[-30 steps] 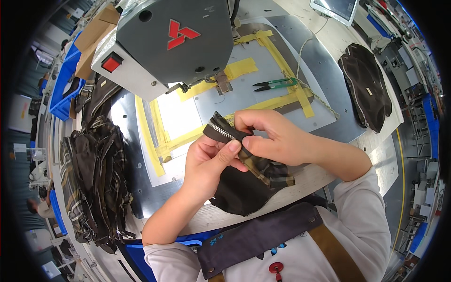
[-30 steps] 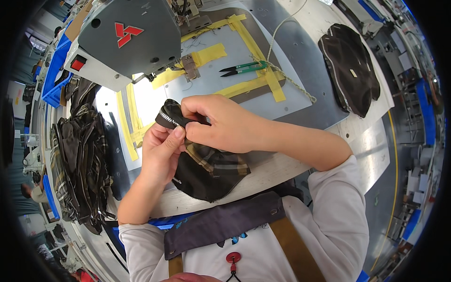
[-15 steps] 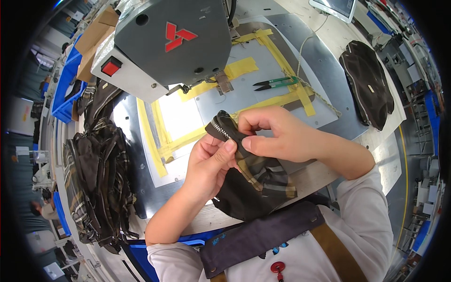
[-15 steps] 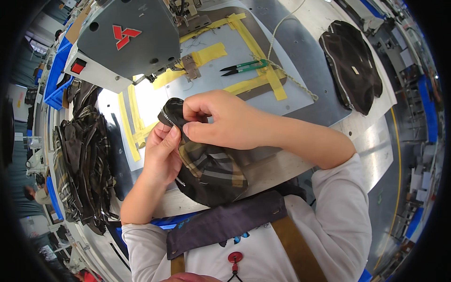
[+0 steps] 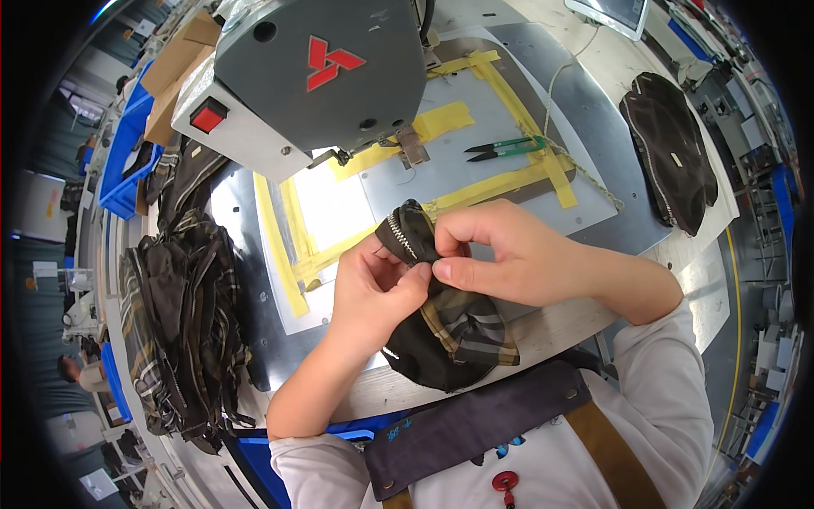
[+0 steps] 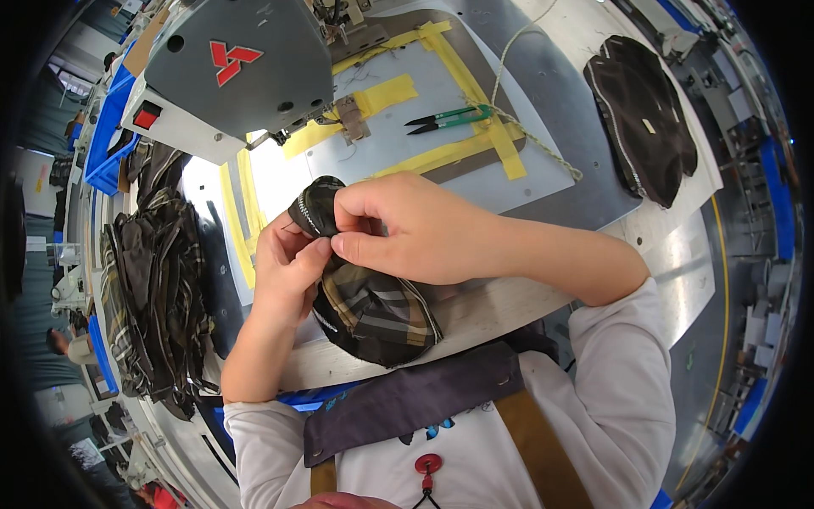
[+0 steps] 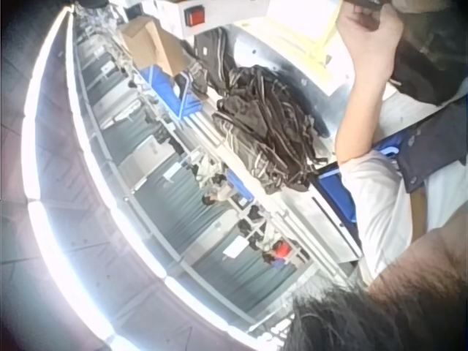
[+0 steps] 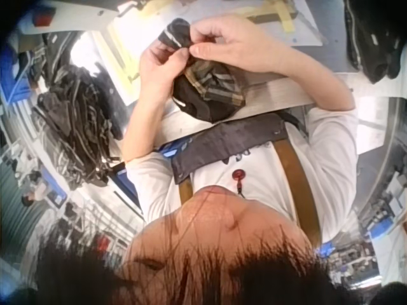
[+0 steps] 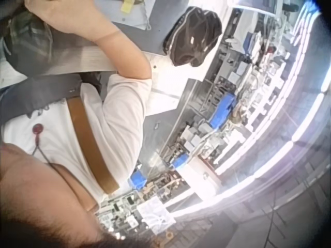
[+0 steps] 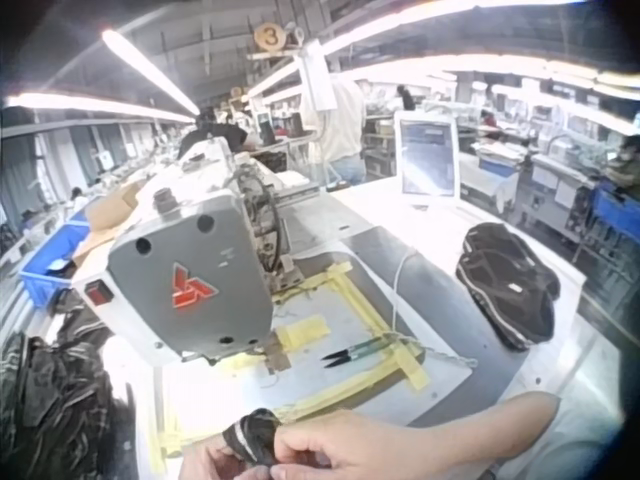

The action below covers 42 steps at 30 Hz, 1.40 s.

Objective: The person aligns a zipper on a dark fabric bag and sews it using an industrial sewing machine. They guide the bag under the needle, stitch along the zipper, and then inspect the seam and interior lining.

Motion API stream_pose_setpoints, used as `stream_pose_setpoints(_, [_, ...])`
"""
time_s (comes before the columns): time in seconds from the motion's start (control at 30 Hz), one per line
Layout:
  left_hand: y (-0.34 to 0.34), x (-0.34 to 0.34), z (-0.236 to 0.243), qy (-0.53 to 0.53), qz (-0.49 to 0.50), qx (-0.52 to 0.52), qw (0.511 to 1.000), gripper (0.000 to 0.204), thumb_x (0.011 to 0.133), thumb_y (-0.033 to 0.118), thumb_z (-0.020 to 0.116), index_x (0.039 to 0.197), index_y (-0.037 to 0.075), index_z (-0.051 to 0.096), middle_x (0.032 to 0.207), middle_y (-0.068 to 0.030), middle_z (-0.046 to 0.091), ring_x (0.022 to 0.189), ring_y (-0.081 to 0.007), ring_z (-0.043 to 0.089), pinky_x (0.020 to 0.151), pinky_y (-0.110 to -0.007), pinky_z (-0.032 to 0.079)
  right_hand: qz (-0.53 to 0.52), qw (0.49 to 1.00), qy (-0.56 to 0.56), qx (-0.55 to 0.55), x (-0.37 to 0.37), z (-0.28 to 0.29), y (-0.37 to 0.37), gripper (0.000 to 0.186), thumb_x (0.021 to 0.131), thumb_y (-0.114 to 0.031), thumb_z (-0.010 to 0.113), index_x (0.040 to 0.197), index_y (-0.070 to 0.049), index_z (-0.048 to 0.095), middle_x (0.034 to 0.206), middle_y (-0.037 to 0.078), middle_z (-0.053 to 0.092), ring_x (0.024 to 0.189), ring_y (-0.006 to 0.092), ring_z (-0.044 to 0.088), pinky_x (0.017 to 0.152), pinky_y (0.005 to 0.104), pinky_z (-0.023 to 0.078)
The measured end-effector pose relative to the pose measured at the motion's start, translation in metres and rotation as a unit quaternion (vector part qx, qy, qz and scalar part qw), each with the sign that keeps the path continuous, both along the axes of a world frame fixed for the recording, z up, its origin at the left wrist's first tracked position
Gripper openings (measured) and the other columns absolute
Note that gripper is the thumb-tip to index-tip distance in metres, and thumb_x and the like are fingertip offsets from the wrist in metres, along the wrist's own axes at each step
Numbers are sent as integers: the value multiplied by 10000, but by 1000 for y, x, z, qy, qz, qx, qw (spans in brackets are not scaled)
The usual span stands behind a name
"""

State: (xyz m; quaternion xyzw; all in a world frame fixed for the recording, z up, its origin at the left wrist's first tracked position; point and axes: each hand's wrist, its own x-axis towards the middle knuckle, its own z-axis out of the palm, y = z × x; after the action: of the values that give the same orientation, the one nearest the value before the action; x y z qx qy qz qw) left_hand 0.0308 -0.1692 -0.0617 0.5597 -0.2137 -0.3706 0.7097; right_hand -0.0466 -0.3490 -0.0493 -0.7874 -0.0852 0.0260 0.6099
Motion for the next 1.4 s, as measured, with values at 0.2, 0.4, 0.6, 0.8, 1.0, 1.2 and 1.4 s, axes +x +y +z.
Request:
stream_pose_setpoints(0.2, [1, -4, 3, -25, -5, 1, 1000, 241, 772, -91, 518, 988, -9, 586, 938, -27, 609, 896, -95, 569, 828, -266, 455, 20, 1000, -7, 12, 1, -7, 5, 190, 844, -146, 600, 733, -40, 487, 626, 27, 489, 561, 112, 424, 506, 287, 351])
stream_pose_setpoints(0.4, [5, 0, -2, 13, -23, -14, 1000, 215, 787, -37, 537, 989, 7, 597, 926, -7, 613, 861, -71, 560, 770, -233, 446, 49, 996, -8, 77, 5, -11, 3, 207, 860, -169, 596, 739, -54, 475, 656, -16, 465, 608, 74, 416, 532, 258, 343])
stream_pose_setpoints(0.6, [5, 3, -3, 82, -12, -21, 996, 181, 823, 96, 643, 996, 51, 616, 850, 25, 606, 718, -42, 522, 630, -201, 413, 74, 966, 96, 227, 10, -10, -3, 200, 894, -200, 584, 761, -89, 484, 688, -68, 438, 635, 29, 399, 548, 215, 336])
stream_pose_setpoints(0.8, [3, 2, 0, 79, -3, -18, 997, 185, 825, 115, 658, 994, 53, 615, 814, 31, 596, 695, -43, 510, 606, -200, 402, 71, 964, 106, 234, 10, -9, -3, 195, 895, -198, 583, 762, -92, 487, 687, -73, 432, 636, 25, 392, 549, 213, 334])
stream_pose_setpoints(1.0, [3, 0, 0, 48, 0, -15, 999, 205, 815, 82, 626, 1016, 42, 610, 921, 5, 621, 803, -58, 539, 727, -222, 427, 85, 967, 104, 218, 10, -10, -1, 209, 893, -186, 586, 759, -93, 455, 723, -77, 411, 681, 25, 359, 593, 212, 296])
stream_pose_setpoints(1.2, [5, -2, -1, 61, 12, -27, 998, 208, 808, 58, 622, 1009, 12, 598, 951, -21, 629, 832, -81, 568, 772, -263, 475, 89, 952, 99, 275, 12, -21, 1, 173, 886, -174, 569, 759, -89, 488, 706, -82, 425, 673, 24, 360, 584, 206, 300])
stream_pose_setpoints(1.4, [4, -2, -6, 20, 23, -44, 999, 146, 862, 48, 626, 980, -22, 578, 906, -54, 634, 739, -89, 602, 627, -237, 542, 52, 988, 16, 142, 15, -18, -6, 165, 831, -187, 583, 760, -55, 513, 667, -19, 479, 640, 73, 424, 568, 259, 345])
